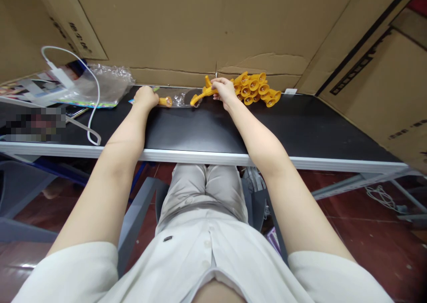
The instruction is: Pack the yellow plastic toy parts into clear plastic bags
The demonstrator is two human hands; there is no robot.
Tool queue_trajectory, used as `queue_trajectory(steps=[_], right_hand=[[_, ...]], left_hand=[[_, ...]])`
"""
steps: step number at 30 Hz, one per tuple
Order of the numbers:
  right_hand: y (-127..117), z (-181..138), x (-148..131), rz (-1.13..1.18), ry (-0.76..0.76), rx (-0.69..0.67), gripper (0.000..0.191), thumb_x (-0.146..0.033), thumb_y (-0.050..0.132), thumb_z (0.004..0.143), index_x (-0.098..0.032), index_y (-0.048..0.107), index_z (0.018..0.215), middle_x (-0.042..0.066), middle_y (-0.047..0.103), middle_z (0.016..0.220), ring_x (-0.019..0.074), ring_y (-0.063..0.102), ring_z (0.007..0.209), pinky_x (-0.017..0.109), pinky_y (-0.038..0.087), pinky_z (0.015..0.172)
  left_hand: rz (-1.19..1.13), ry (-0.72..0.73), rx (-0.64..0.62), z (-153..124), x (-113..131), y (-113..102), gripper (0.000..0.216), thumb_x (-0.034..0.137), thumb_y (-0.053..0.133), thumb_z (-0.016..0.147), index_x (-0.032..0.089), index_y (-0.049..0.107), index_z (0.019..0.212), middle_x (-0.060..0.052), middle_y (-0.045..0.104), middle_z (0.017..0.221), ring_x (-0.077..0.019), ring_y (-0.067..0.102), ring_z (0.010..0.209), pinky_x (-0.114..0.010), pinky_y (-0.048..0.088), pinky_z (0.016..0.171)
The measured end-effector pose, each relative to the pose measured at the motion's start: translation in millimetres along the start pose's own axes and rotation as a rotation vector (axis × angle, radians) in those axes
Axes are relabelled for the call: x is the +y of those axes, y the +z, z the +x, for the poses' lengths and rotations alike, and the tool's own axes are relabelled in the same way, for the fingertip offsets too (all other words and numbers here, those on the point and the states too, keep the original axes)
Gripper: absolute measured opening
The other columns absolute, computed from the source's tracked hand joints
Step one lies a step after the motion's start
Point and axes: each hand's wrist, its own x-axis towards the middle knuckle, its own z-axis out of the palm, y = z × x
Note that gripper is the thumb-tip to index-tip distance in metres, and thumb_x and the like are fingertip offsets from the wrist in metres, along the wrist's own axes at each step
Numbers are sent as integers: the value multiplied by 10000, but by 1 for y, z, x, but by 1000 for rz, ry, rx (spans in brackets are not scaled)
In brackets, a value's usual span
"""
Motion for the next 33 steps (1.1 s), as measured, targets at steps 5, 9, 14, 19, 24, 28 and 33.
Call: queue_trajectory(steps=[5, 9, 14, 19, 24, 28, 33], right_hand=[[9, -11, -1, 6, 20, -95, 165, -32, 615, 928, -197, 624, 935, -40, 664, 819, 71, 603, 616, 226, 611, 734], [16, -17, 2, 12, 93, -208, 192, -42, 668, 952, -198, 584, 880, -7, 691, 798, 100, 660, 675, 238, 620, 775], [16, -21, 2, -302, -52, -257, 207, -80, 735, 903, -209, 583, 849, 24, 701, 876, 182, 729, 917, 350, 622, 988], [2, -23, -2, -757, -343, -299, 226, -52, 729, 824, -212, 575, 869, 50, 719, 1004, 250, 699, 1111, 420, 549, 1111], [-6, -21, -2, -851, -350, -345, 193, -116, 732, 862, -210, 574, 803, 61, 717, 942, 244, 696, 1011, 400, 574, 1030], [0, -22, -1, -911, -348, -240, 72, -142, 720, 889, -184, 662, 878, 85, 736, 972, 257, 704, 997, 396, 592, 994], [8, -29, 0, -951, -366, -334, 145, -258, 763, 924, -138, 762, 1006, 110, 763, 1009, 284, 733, 1028, 394, 582, 1009]], left_hand=[[78, 105, -24, 3, 3, 4, 596, 256, 513, 922, 99, 756, 1443, -237, 722, 1500, -413, 638, 1466, -470, 504, 1244], [73, 172, -33, 7, 5, 8, 566, 242, 543, 909, 144, 767, 1419, -192, 750, 1478, -381, 649, 1458, -433, 508, 1239], [81, 198, -107, 8, 7, 10, 524, 252, 492, 964, 146, 764, 1399, -196, 711, 1542, -365, 632, 1487, -411, 495, 1242], [86, 195, -146, 8, 7, 11, 527, 271, 447, 998, 169, 761, 1408, -181, 691, 1575, -370, 618, 1505, -421, 491, 1245], [58, 231, -143, 10, 5, 13, 509, 270, 473, 993, 156, 785, 1379, -181, 724, 1522, -364, 635, 1493, -388, 494, 1239], [15, 310, -175, 8, 7, 12, 507, 292, 463, 1020, 155, 790, 1383, -155, 755, 1475, -342, 665, 1459, -372, 485, 1243], [-6, 343, -194, 2, 12, 10, 527, 288, 457, 1019, 128, 785, 1398, -164, 756, 1472, -345, 676, 1440, -363, 482, 1241]])
